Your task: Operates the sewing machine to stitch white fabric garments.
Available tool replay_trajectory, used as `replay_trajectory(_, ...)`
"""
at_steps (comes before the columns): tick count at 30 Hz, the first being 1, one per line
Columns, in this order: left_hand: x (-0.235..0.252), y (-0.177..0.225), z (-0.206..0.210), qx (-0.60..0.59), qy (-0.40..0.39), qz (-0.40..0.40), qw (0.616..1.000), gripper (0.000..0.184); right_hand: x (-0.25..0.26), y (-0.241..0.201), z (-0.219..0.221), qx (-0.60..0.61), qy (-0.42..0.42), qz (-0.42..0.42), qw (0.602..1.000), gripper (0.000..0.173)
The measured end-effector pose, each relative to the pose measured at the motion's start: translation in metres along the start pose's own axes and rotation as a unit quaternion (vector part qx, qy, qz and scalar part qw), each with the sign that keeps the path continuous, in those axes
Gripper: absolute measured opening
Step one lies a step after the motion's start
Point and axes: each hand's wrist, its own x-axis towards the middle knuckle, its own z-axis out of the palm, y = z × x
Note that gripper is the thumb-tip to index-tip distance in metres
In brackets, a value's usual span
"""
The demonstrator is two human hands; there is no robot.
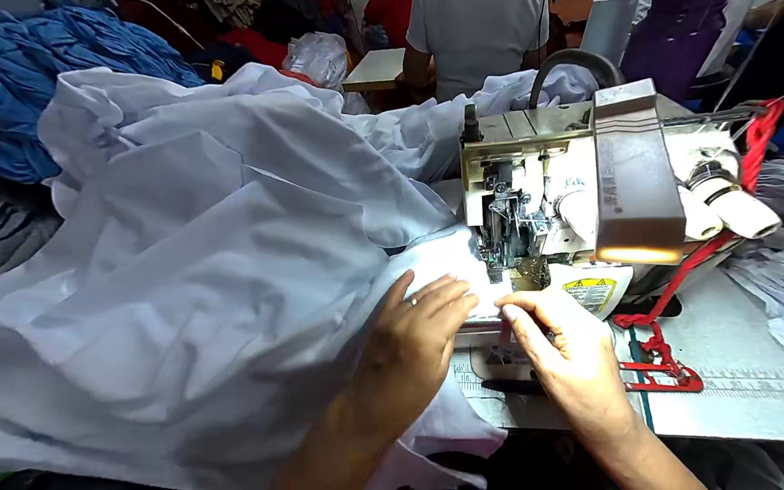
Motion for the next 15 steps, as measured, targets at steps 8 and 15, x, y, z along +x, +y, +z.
replay_trajectory(8,0.057,-0.029,0.008,0.022,-0.109,-0.048,0.993,0.033,-0.024,0.011,-0.003,0.015,0.053,-0.049,0.997,0.023)
replay_trajectory(15,0.094,-0.036,0.016,0.145,-0.176,-0.151,0.962,0.027,-0.044,0.011,0.000,-0.054,0.043,-0.110,0.992,0.026)
